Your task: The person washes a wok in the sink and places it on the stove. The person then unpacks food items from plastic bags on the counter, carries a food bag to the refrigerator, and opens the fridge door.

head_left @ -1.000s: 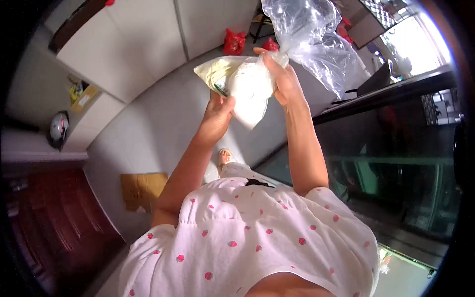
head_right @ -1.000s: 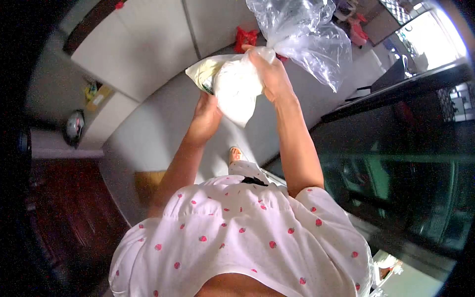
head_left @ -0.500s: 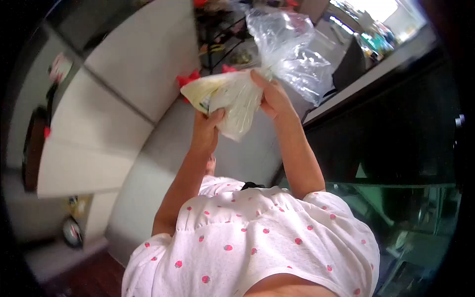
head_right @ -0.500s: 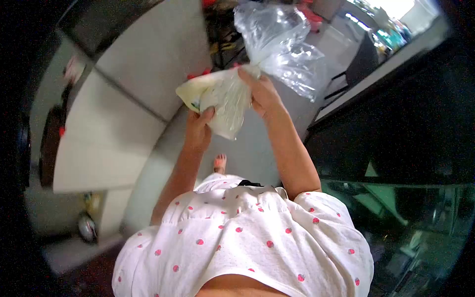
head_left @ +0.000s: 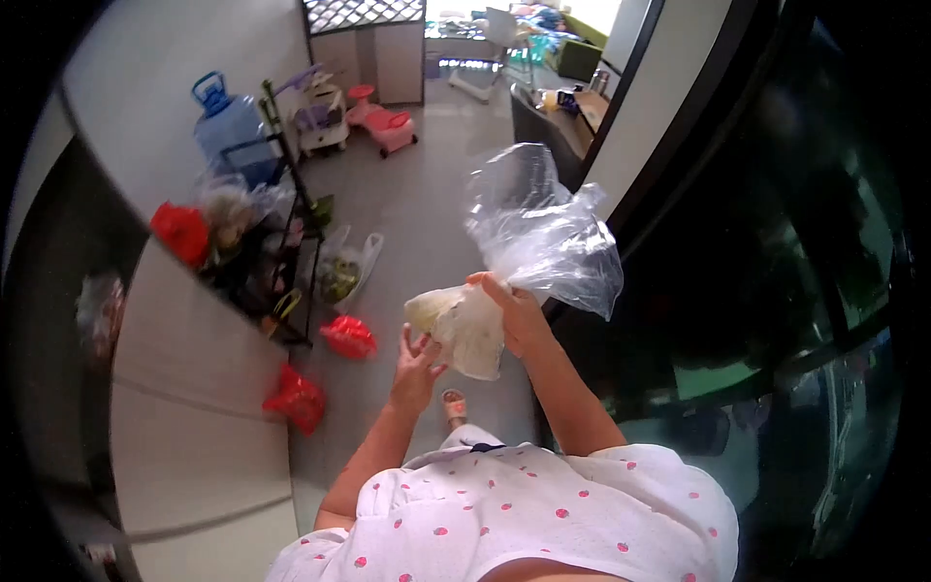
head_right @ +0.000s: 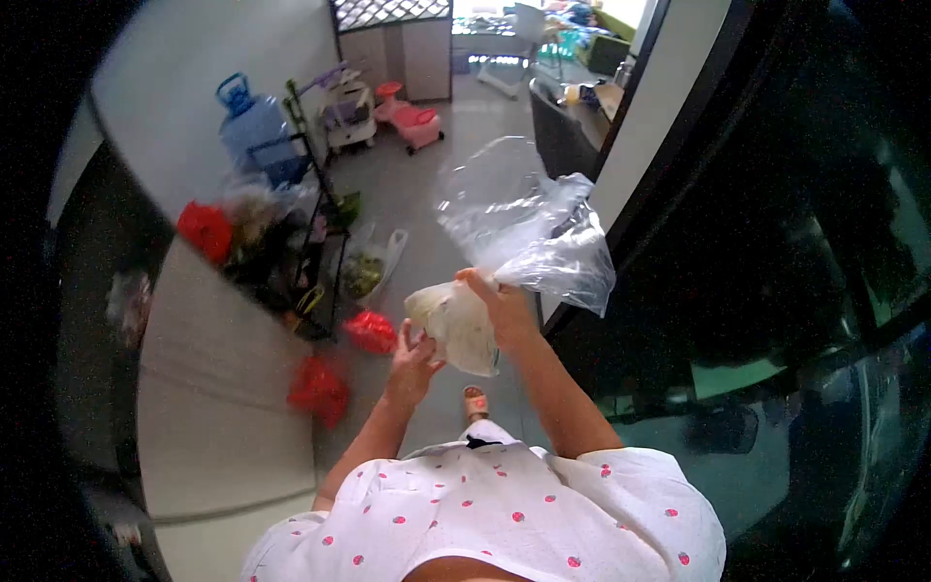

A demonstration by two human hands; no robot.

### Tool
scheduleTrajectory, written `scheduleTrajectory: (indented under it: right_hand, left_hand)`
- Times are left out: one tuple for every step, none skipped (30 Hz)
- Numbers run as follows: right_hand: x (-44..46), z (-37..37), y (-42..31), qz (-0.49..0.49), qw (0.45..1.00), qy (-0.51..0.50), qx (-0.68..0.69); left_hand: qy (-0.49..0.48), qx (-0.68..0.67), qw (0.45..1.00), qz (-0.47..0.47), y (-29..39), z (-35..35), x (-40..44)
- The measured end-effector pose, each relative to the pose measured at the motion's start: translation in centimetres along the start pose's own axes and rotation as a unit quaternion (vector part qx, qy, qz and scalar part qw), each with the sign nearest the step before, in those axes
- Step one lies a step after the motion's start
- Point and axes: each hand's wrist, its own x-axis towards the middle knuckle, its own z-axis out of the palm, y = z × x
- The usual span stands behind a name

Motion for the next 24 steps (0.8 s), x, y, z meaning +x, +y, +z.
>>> scheduleTrajectory:
  right_hand:
    - [2.4, -0.5, -0.8, 0.005, 0.999, 0.012, -0.039]
    - [4.7, -3.4, -0.3, -0.01, 0.999, 0.02, -0.028]
    - [7.1, -4.9, 0.8, -0.026, 0.992, 0.046, -0.117]
    - [8.9, -4.3, -0.3, -0.065, 0.987, 0.041, -0.144]
    - [10.9, -4.2, -0.9, -0.104, 0.979, 0.039, -0.171]
    - [13.1, -3.5, -2.1, -0.107, 0.979, 0.044, -0.168]
    - [14.9, -3.0, -2.8, -0.108, 0.967, 0.001, -0.229]
    - [17.0, -2.8, -3.2, -0.11, 0.95, -0.043, -0.289]
    - [19.2, -2.3, -3.9, -0.108, 0.946, -0.045, -0.304]
    - [21.0, -1.5, -3.1, -0.101, 0.947, -0.08, -0.293]
    - [24.7, -0.6, -3.0, -0.096, 0.948, -0.115, -0.282]
    - [27.3, 0.0, -4.1, -0.099, 0.949, -0.109, -0.279]
    - [28.6, 1.1, -5.5, -0.003, 0.939, -0.097, -0.33]
    - [30.3, 2.0, -6.2, 0.092, 0.918, -0.083, -0.376]
    - [33.4, 1.5, -3.9, 0.091, 0.921, -0.075, -0.371]
    - [35.5, 1.1, -2.8, 0.075, 0.924, -0.078, -0.366]
    - [37.8, 1.2, -2.1, 0.052, 0.928, -0.08, -0.36]
    - [40.5, 1.2, -2.3, 0.025, 0.932, -0.08, -0.352]
    - [43.4, 1.3, -2.4, 0.0, 0.934, -0.078, -0.347]
    - [46.1, 1.6, -2.8, -0.023, 0.936, -0.071, -0.344]
    - [48.8, 1.8, -3.3, -0.045, 0.936, -0.062, -0.342]
    - [51.3, 1.8, -4.0, -0.067, 0.935, -0.048, -0.346]
    - [54.0, 1.8, -4.7, -0.088, 0.932, -0.031, -0.349]
    - [56.5, 1.7, -5.2, -0.11, 0.927, -0.007, -0.358]
  left_hand:
    - [0.063, 0.113, 0.99, 0.062, 0.2, -0.4, 3.0]
    - [0.118, 0.236, 0.956, 0.127, -0.8, 0.0, 6.2]
    - [0.104, 0.268, 0.945, 0.158, -0.2, 0.8, 7.9]
    - [0.095, 0.272, 0.945, 0.157, 0.9, 1.3, 9.7]
    - [0.05, 0.419, 0.88, 0.22, 2.2, 1.8, 13.1]
    - [0.007, 0.548, 0.788, 0.28, 3.7, 2.1, 15.4]
    - [0.002, 0.551, 0.788, 0.276, 4.8, 2.5, 17.2]
    - [-0.001, 0.572, 0.769, 0.284, 5.9, 2.9, 19.1]
    - [0.006, 0.579, 0.759, 0.299, 6.8, 3.9, 20.9]
    - [0.0, 0.581, 0.758, 0.297, 8.2, 4.0, 22.2]
    - [-0.021, 0.585, 0.787, 0.193, 10.8, 3.9, 25.1]
    - [-0.04, 0.583, 0.807, 0.088, 12.2, 3.6, 27.9]
    - [-0.046, 0.586, 0.805, 0.086, 12.6, 2.5, 30.5]
    - [-0.041, 0.583, 0.804, 0.108, 13.0, 1.1, 32.9]
    - [-0.03, 0.582, 0.802, 0.128, 13.7, -0.4, 35.4]
    - [-0.019, 0.58, 0.8, 0.148, 14.0, -2.2, 37.9]
    - [-0.014, 0.583, 0.798, 0.154, 15.0, -4.1, 40.3]
    - [-0.012, 0.588, 0.793, 0.16, 16.2, -5.6, 43.2]
    - [-0.01, 0.592, 0.788, 0.166, 17.4, -7.1, 46.2]
    - [-0.014, 0.601, 0.781, 0.169, 18.6, -8.6, 49.0]
    - [-0.022, 0.612, 0.771, 0.175, 19.7, -10.2, 51.9]
    - [-0.034, 0.627, 0.757, 0.18, 20.4, -11.7, 54.9]
    - [-0.048, 0.643, 0.741, 0.188, 21.0, -12.9, 58.4]
    - [-0.065, 0.651, 0.731, 0.195, 21.9, -12.9, 61.2]
